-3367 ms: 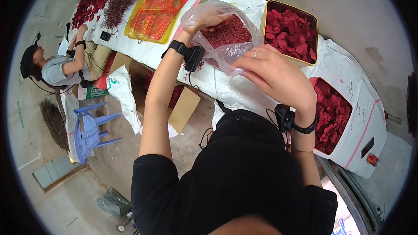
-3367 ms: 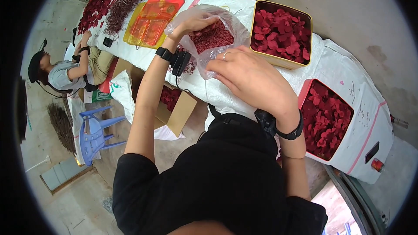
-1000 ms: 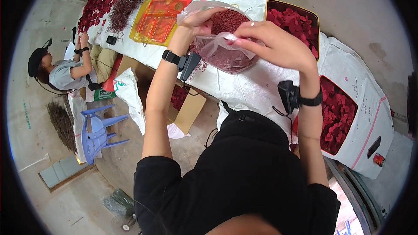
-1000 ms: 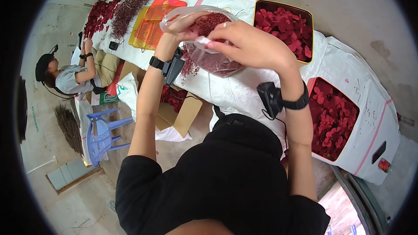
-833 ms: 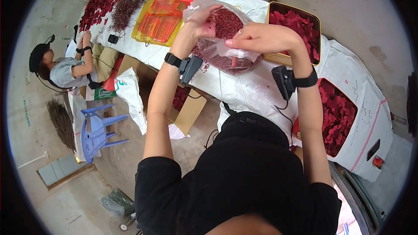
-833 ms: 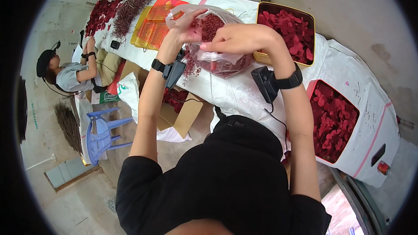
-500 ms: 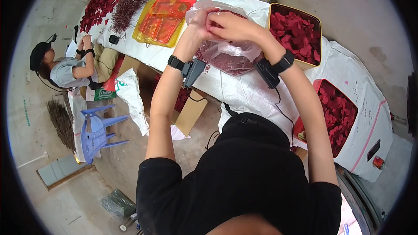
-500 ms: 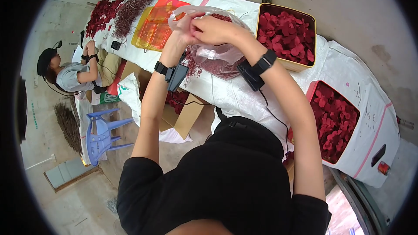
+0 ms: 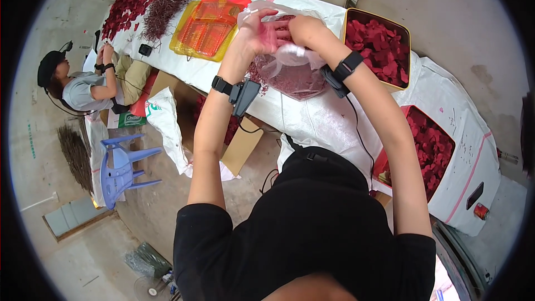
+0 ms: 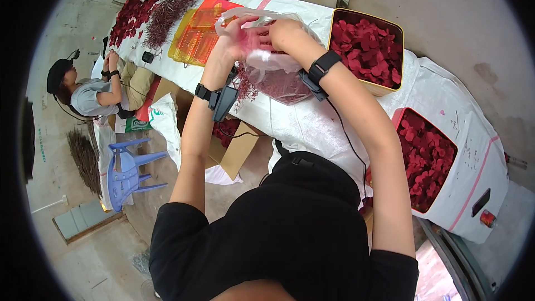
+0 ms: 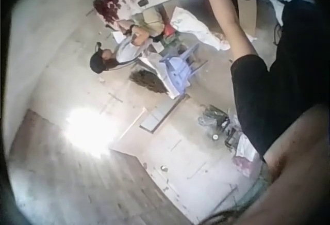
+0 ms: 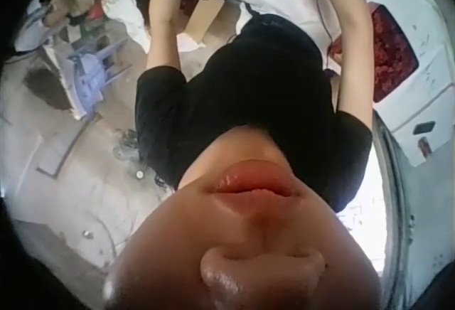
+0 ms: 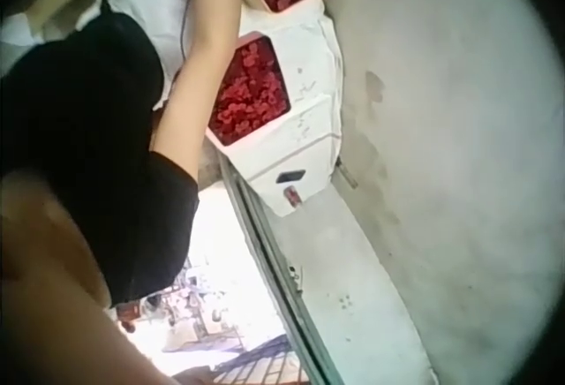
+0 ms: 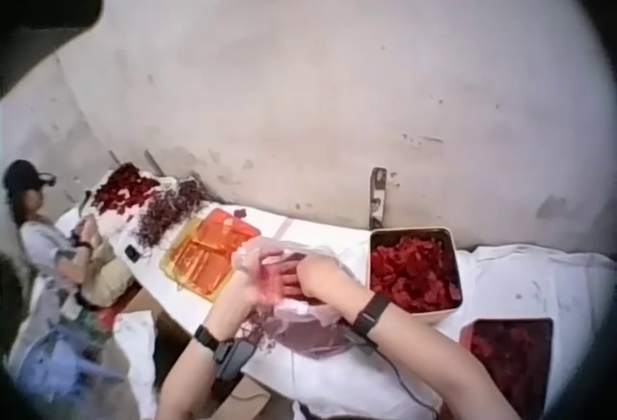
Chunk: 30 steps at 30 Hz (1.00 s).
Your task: Sorting and placing small red artificial petals into a plastic bag.
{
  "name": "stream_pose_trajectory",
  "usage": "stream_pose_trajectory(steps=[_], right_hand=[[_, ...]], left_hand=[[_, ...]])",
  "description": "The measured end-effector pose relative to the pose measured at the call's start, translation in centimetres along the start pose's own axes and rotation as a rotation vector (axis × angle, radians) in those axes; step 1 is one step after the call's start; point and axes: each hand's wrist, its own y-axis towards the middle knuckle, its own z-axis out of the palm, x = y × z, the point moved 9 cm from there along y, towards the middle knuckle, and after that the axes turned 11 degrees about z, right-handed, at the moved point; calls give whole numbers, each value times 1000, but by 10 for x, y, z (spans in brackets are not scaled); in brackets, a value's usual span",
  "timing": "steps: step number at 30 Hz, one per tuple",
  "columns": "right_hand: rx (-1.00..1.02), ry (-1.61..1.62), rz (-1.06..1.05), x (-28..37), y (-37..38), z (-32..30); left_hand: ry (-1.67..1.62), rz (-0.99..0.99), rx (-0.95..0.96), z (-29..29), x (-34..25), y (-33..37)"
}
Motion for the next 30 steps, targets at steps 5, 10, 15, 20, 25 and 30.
stream_pose_trajectory(steps=[5, 10, 15, 20, 25, 30], right_hand=[[61, -97, 16, 6, -6, -9], [321, -274, -120, 38, -56, 6], [263, -235, -69, 33, -41, 17], [47, -27, -80, 38, -35, -14], [31, -16, -88, 41, -33, -20], [77, -169, 21, 26, -21, -6]], left_hand=[[2, 66, -73, -15, -12, -5], [102, 335, -112, -10, -34, -26], [228, 441, -64, 5, -44, -34], [229, 473, -42, 5, -50, -34], [320, 507, 5, 4, -50, -30], [472, 497, -67, 14, -42, -49]])
